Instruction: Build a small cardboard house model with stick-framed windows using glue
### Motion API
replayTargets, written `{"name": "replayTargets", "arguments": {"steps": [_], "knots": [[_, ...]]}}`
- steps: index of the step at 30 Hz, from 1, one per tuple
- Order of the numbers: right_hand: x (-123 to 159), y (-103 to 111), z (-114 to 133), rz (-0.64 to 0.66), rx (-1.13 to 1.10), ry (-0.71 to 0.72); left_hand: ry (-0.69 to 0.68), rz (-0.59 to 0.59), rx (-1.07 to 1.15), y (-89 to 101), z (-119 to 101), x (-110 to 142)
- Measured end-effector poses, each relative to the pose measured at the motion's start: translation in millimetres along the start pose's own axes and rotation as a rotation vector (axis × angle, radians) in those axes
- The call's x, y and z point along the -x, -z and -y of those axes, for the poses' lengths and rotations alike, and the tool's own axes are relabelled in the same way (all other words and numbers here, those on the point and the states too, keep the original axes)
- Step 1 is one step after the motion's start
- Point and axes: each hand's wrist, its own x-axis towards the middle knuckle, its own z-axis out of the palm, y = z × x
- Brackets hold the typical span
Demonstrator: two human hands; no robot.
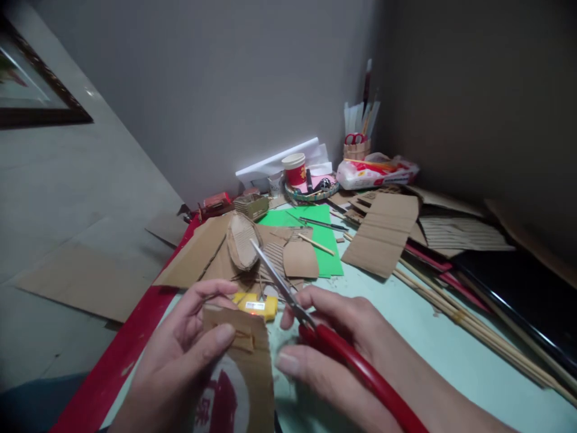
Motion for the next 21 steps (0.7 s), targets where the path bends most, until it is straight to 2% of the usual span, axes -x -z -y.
{"name": "replayTargets", "arguments": {"steps": [3, 5, 7, 10, 12, 15, 21], "knots": [[-5, -3, 11, 0.105, -0.036, -0.044, 0.114, 0.139, 0.000, -4.2, 4, 5], [-7, -4, 14, 0.113, -0.054, -0.104, 0.141, 0.174, 0.015, -7.3, 5, 7], [-7, -5, 13, 0.117, -0.160, -0.135, 0.135, 0.141, 0.027, -10.3, 3, 7], [-5, -7, 6, 0.184, -0.477, -0.155, 0.114, 0.086, 0.017, -12.5, -1, 3], [-4, -8, 1, 0.209, -0.629, -0.219, 0.112, 0.068, 0.017, -11.3, -2, 1], [-2, -10, -3, 0.208, -0.673, -0.299, 0.130, 0.055, 0.011, -7.1, -2, -1], [-2, -10, 0, 0.195, -0.662, -0.304, 0.161, 0.083, -0.001, -3.8, -3, 0]]}}
